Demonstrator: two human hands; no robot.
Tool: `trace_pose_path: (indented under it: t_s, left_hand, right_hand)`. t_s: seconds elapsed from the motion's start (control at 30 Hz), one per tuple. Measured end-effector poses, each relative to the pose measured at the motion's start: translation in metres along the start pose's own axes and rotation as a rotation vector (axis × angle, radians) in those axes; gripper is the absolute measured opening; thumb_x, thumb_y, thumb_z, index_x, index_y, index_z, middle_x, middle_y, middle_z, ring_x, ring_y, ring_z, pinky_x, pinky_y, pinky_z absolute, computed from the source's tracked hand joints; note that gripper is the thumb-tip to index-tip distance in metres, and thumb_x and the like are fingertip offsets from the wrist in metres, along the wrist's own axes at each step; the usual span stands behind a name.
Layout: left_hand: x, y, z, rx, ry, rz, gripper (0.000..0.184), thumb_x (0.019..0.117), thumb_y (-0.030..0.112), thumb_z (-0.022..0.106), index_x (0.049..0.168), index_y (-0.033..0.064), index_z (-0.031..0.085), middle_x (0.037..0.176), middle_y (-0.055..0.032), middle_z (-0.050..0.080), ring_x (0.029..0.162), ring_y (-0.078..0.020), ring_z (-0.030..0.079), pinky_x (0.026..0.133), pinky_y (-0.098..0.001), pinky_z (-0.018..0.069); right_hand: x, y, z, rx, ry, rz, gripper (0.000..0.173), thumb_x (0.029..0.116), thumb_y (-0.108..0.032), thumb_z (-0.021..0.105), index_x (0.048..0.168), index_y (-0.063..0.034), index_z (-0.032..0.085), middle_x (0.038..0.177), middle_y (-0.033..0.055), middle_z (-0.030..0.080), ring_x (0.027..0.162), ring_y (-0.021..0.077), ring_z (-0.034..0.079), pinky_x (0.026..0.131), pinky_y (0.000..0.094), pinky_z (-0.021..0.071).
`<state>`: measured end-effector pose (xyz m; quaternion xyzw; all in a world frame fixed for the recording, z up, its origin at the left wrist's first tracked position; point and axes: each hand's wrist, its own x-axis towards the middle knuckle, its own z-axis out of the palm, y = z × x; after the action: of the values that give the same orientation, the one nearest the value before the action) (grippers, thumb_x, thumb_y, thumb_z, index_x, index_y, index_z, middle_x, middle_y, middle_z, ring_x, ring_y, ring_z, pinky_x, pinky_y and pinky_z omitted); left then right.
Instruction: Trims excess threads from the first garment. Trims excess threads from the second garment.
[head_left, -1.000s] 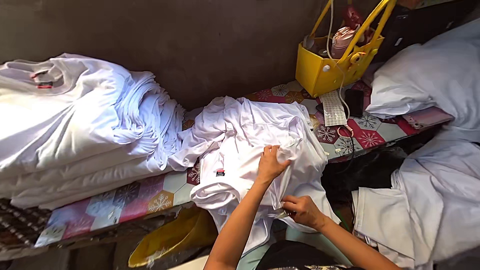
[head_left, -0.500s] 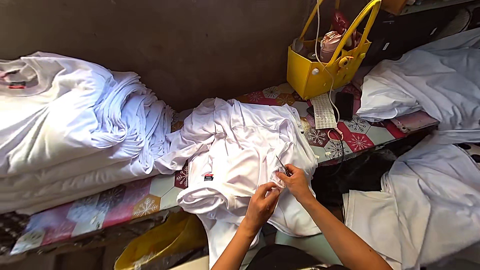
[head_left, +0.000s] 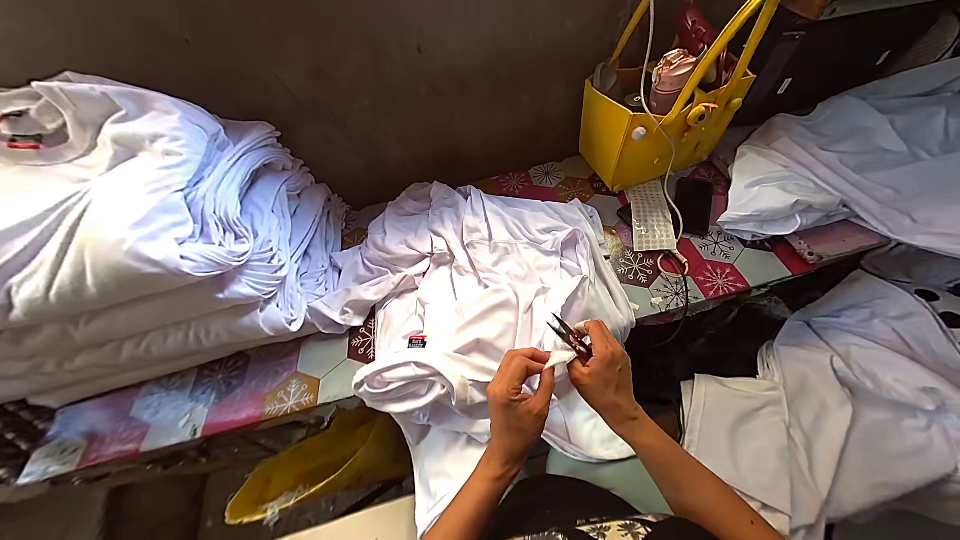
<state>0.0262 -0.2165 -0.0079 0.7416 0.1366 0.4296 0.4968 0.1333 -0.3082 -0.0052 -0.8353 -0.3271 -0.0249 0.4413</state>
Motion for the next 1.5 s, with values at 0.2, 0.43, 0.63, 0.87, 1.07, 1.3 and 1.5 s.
trace_pose_path:
  t_s: [0.2, 0.43, 0.63, 0.87, 1.07, 1.3, 1.5]
  left_hand:
    - [0.017, 0.0, -0.021, -0.327, -0.017, -0.632, 0.017, 0.0917, -0.01, 0.06, 0.103, 0.0007, 0.052, 0.094, -0.0027, 0.074, 0.083, -0.0081, 0.071, 0.076, -0.0261, 0.0588]
    - [0.019, 0.007, -0.027, -0.356, -0.239, -0.839, 0.02, 0.0956, -0.002, 0.063, 0.114, 0.0004, 0.057, 0.079, 0.0014, 0.073, 0.07, -0.004, 0.068, 0.069, -0.0218, 0.0559]
    - [0.022, 0.004, -0.038, -0.202, -0.362, -0.677, 0.008, 0.0928, 0.002, 0.069, 0.1, 0.0018, 0.073, 0.084, 0.0052, 0.073, 0.075, 0.0012, 0.067, 0.074, -0.0183, 0.0561]
    - [0.009, 0.006, -0.024, -0.551, -0.246, -0.785, 0.016, 0.0998, 0.001, 0.053, 0.089, 0.0119, 0.054, 0.077, 0.0046, 0.065, 0.071, -0.0042, 0.064, 0.07, -0.0235, 0.0558]
    - [-0.001, 0.013, -0.015, -0.253, -0.11, -0.653, 0.01, 0.0955, -0.003, 0.063, 0.1, 0.0035, 0.056, 0.074, 0.0044, 0.067, 0.064, -0.0006, 0.063, 0.063, -0.0173, 0.0525]
    - [-0.013, 0.009, -0.009, -0.093, -0.156, -0.462, 0.013, 0.091, 0.002, 0.069, 0.101, 0.0003, 0.06, 0.08, 0.003, 0.069, 0.066, 0.0007, 0.063, 0.064, -0.017, 0.0534]
    - [-0.017, 0.008, -0.009, -0.012, -0.167, -0.344, 0.01, 0.0903, 0.001, 0.067, 0.098, -0.0029, 0.064, 0.085, -0.0007, 0.071, 0.073, 0.0018, 0.064, 0.069, -0.015, 0.0533]
  right_hand:
    - [0.005, 0.008, -0.021, 1.046, -0.463, 0.629, 0.015, 0.0901, -0.002, 0.045, 0.086, -0.01, 0.058, 0.067, -0.0067, 0.061, 0.053, -0.0006, 0.053, 0.05, 0.0175, 0.0451]
    - [0.01, 0.018, -0.025, 0.39, -0.477, 0.215, 0.045, 0.0836, -0.029, 0.081, 0.113, 0.0008, 0.065, 0.094, 0.0066, 0.068, 0.08, 0.0115, 0.064, 0.073, 0.0306, 0.0543]
    - [0.008, 0.019, -0.039, 0.614, -0.462, 0.326, 0.005, 0.0912, -0.007, 0.063, 0.092, -0.0056, 0.068, 0.074, -0.0066, 0.062, 0.06, -0.0029, 0.051, 0.056, 0.0162, 0.0434]
    - [0.015, 0.028, -0.031, 0.725, -0.492, 0.568, 0.016, 0.1046, -0.013, 0.054, 0.092, -0.0055, 0.062, 0.072, -0.004, 0.061, 0.063, 0.0015, 0.058, 0.061, 0.0202, 0.0497]
    - [-0.019, 0.009, -0.033, 0.461, -0.129, 0.219, 0.02, 0.0956, -0.018, 0.069, 0.095, 0.0012, 0.074, 0.087, 0.0012, 0.069, 0.071, -0.0048, 0.059, 0.065, 0.0122, 0.0503]
    - [-0.024, -0.001, -0.021, 0.659, -0.24, 0.403, 0.007, 0.0933, -0.005, 0.067, 0.089, -0.0021, 0.071, 0.076, -0.0057, 0.066, 0.066, -0.0059, 0.057, 0.063, 0.0127, 0.0486]
    - [-0.024, -0.004, -0.019, 0.61, -0.298, 0.369, 0.01, 0.0949, -0.009, 0.066, 0.09, -0.0005, 0.069, 0.076, -0.005, 0.063, 0.064, -0.0061, 0.054, 0.062, 0.0122, 0.0458]
